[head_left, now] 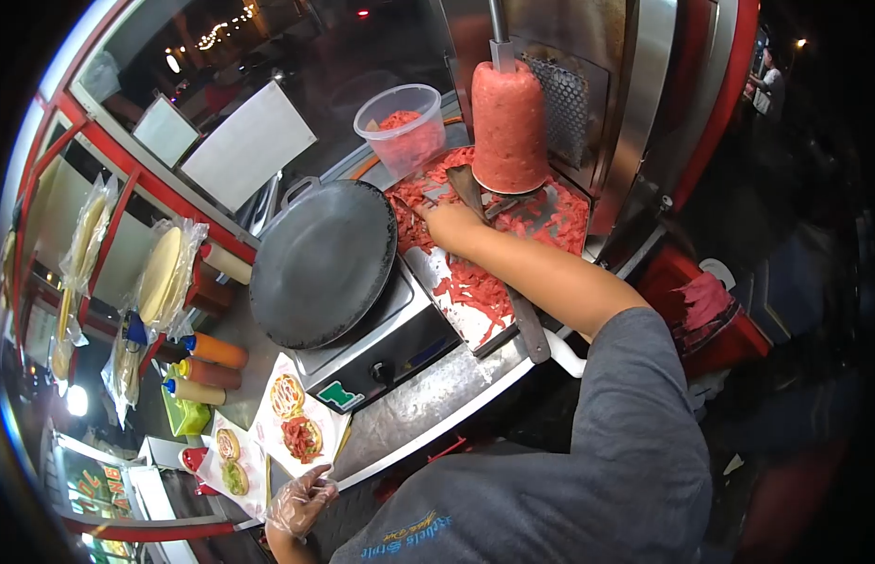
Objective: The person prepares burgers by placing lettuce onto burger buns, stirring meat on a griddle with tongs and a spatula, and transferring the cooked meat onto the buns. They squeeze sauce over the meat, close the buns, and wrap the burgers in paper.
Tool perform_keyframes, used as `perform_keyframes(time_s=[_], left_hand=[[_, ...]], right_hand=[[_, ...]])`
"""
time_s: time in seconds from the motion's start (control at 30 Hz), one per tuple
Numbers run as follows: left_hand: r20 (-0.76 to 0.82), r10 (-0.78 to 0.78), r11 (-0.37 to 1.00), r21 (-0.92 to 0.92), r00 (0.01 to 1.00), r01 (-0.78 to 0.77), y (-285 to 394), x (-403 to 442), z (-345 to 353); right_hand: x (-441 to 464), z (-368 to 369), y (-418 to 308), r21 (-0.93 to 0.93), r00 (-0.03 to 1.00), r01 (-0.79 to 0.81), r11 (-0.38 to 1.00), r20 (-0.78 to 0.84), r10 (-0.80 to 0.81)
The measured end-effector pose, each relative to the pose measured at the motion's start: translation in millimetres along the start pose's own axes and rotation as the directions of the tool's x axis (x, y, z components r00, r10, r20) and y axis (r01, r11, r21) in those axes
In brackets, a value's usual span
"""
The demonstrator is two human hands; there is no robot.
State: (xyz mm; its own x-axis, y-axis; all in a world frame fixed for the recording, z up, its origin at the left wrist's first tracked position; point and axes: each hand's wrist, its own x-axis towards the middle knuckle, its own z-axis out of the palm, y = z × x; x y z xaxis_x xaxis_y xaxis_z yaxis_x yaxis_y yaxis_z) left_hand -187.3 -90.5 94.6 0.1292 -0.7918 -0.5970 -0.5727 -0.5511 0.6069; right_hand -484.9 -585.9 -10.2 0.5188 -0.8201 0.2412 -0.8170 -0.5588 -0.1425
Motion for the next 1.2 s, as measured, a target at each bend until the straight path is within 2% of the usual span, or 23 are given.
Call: perform_keyframes(time_s=[0.13,0.2,0.27,0.33,0.43,0.47,0.5,0.53,0.57,0.6,0.63,0.67,0.73,0.8,0.87,0.93,1.0,1.03,1.07,1.1,1.13,1.17,1.2], left_hand=[[-0.023,0.036,0.990,-0.137,0.999,-0.038,-24,1,2],[-0.052,0.117,0.969,-0.213,0.992,-0.126,-52,-1,-1],[-0.115,0.155,0.867,-0.461,0.981,-0.191,-110,3,-11],[-0.358,0.014,0.791,-0.567,0.934,-0.229,-151,-5,-21],[-0.684,-0.167,0.781,-0.531,0.711,-0.328,-203,-14,-36],[-0.723,-0.270,0.758,-0.567,0.636,-0.323,-211,-21,-43],[-0.760,-0.192,0.755,-0.519,0.620,-0.402,-225,-28,-51],[-0.797,-0.124,0.751,-0.465,0.591,-0.469,-238,-39,-61],[-0.800,-0.246,0.811,-0.479,0.548,-0.335,-233,-47,-74],[-0.815,-0.281,0.755,-0.514,0.507,-0.407,-247,-52,-80],[-0.877,-0.208,0.820,-0.398,0.433,-0.412,-272,-53,-88],[-0.924,-0.197,0.875,-0.317,0.328,-0.366,-293,-55,-92],[-0.890,-0.319,0.737,-0.449,0.326,-0.506,-321,-51,-110],[-0.950,-0.243,0.829,-0.308,0.196,-0.467,-348,-32,-120],[-0.993,-0.020,0.818,-0.085,0.120,-0.568,-415,11,-113],[-0.922,0.113,0.991,0.133,0.370,0.028,-404,-4,-121],[-0.849,0.036,0.992,-0.033,0.526,-0.121,-396,5,-128],[-0.801,0.012,0.975,-0.124,0.598,-0.186,-391,11,-129],[-0.822,0.097,0.992,0.032,0.560,-0.125,-388,18,-130],[-0.826,0.189,0.981,0.188,0.531,-0.056,-386,24,-132],[-0.814,0.283,0.940,0.339,0.507,0.019,-385,29,-134],[-0.833,0.319,0.925,0.377,0.451,0.043,-390,37,-130],[-0.851,0.268,0.963,0.217,0.452,-0.162,-405,52,-126]], right_hand=[[-6,-44,-6,0.048,0.997,-0.030,0.998,0.075,0.026],[-14,-64,-4,0.121,0.997,-0.082,0.989,0.013,0.081],[-23,-77,0,0.189,0.989,-0.054,0.981,-0.123,0.078],[-24,-78,9,0.152,0.983,-0.051,0.987,-0.169,0.077],[-30,-105,4,0.306,0.977,-0.142,0.941,-0.111,0.183],[-32,-125,-10,0.366,0.965,-0.224,0.903,-0.044,0.257],[-28,-123,-4,0.238,0.975,-0.130,0.963,-0.144,0.167],[-29,-127,-5,0.320,0.971,-0.063,0.945,-0.198,0.132],[-36,-162,-45,0.410,0.971,-0.177,0.895,-0.075,0.226],[-34,-158,-44,0.442,0.980,0.025,0.897,-0.188,0.065],[-33,-167,-66,0.606,0.991,-0.099,0.790,-0.015,0.135],[-38,-174,-108,0.776,0.991,-0.095,0.624,0.015,0.132],[-34,-180,-152,0.739,0.991,-0.135,0.661,0.091,0.100],[-40,-169,-220,0.761,0.987,-0.142,0.633,0.160,0.030],[-56,-162,-304,0.755,0.974,-0.172,0.633,0.226,-0.004],[-63,-127,-372,0.757,0.937,-0.064,0.650,0.270,-0.222],[-74,-73,-440,0.671,0.895,0.112,0.733,0.253,-0.368],[-80,-56,-480,0.625,0.838,0.043,0.779,0.401,-0.369],[-91,-42,-521,0.699,0.785,0.137,0.702,0.356,-0.507],[-97,-19,-553,0.738,0.712,0.020,0.675,0.464,-0.528],[-103,7,-579,0.781,0.673,0.061,0.621,0.428,-0.604],[-109,21,-605,0.782,0.635,0.113,0.612,0.417,-0.650],[-112,53,-620,0.773,0.590,0.157,0.614,0.425,-0.686]])
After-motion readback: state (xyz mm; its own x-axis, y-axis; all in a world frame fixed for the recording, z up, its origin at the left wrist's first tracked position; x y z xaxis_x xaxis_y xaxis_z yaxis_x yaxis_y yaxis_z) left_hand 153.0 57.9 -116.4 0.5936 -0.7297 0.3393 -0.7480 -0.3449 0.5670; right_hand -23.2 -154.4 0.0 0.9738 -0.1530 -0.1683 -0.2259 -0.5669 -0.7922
